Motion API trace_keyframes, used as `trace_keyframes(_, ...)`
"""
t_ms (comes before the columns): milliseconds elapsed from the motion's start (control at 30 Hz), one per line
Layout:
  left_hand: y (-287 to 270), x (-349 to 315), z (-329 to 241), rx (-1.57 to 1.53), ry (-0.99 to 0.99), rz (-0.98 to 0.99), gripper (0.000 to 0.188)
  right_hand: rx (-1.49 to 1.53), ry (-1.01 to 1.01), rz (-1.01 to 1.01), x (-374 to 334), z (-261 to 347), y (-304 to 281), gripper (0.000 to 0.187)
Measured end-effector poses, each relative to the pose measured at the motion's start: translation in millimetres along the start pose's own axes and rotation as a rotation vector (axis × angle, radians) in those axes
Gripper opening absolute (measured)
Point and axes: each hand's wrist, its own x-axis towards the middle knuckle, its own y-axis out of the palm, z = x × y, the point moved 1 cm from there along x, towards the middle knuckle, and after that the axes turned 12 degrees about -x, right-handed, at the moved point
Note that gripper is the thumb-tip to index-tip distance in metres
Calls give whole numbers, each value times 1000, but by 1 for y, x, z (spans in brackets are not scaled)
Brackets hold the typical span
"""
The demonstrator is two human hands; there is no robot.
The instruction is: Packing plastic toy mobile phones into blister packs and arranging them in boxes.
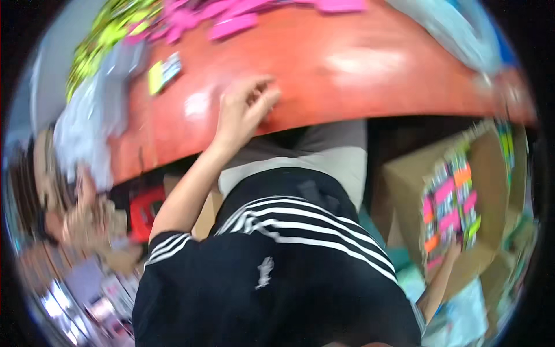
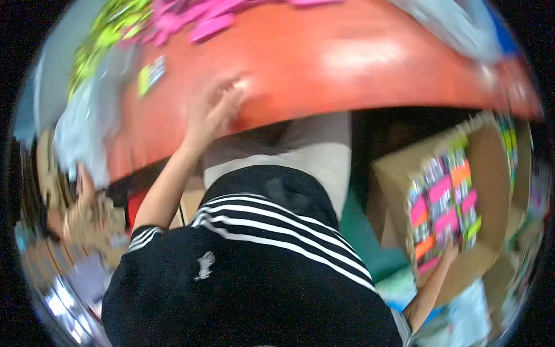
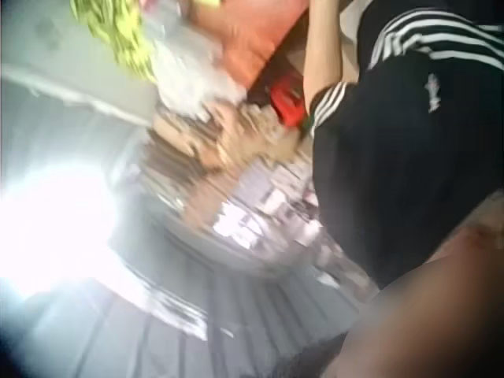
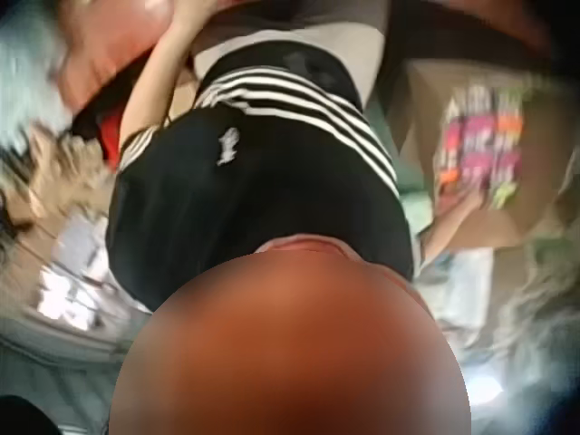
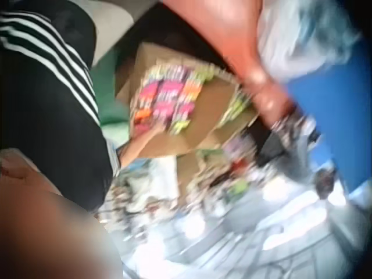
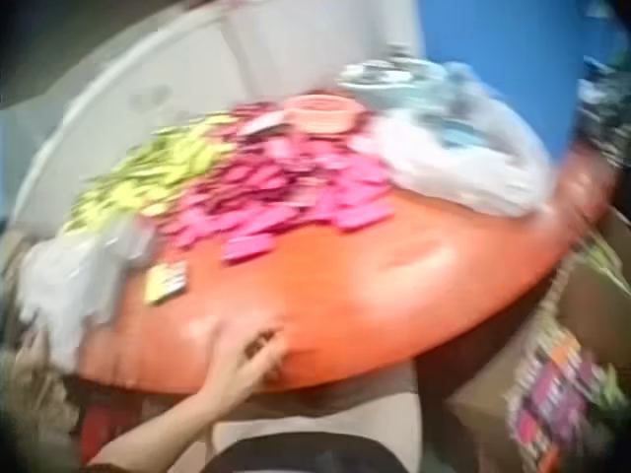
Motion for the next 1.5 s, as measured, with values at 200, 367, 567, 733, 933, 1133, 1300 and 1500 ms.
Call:
trace_keyframes(200, -199, 1, 92, 802, 68, -747, 33, -2, 36, -342, 9, 48, -35, 52)
trace_keyframes(367, -289, 26, 169, 815, -379, -656, 59, 526, -96, -342, -8, 133, -62, 53)
trace_keyframes(567, -278, 40, 198, -506, -268, -421, 24, 447, -299, -322, -132, 319, -113, 44)
trace_keyframes(733, -168, 28, 119, -560, -148, 43, 23, 987, -544, -9, -187, 414, -95, 38)
trace_keyframes(933, -186, 13, 99, -480, 47, -46, 24, 1109, -746, 392, -265, 480, -57, 36)
trace_keyframes(1133, -70, 18, 40, -407, 82, 24, 16, 1504, -690, 893, -299, 495, -30, 76)
trace_keyframes(1300, 63, -1, -11, -845, -135, 314, 11, 1704, -604, 747, -296, 473, -38, 69)
trace_keyframes(1500, 157, -9, -29, -977, -228, 712, 6, 1789, -479, 499, -277, 414, -51, 30)
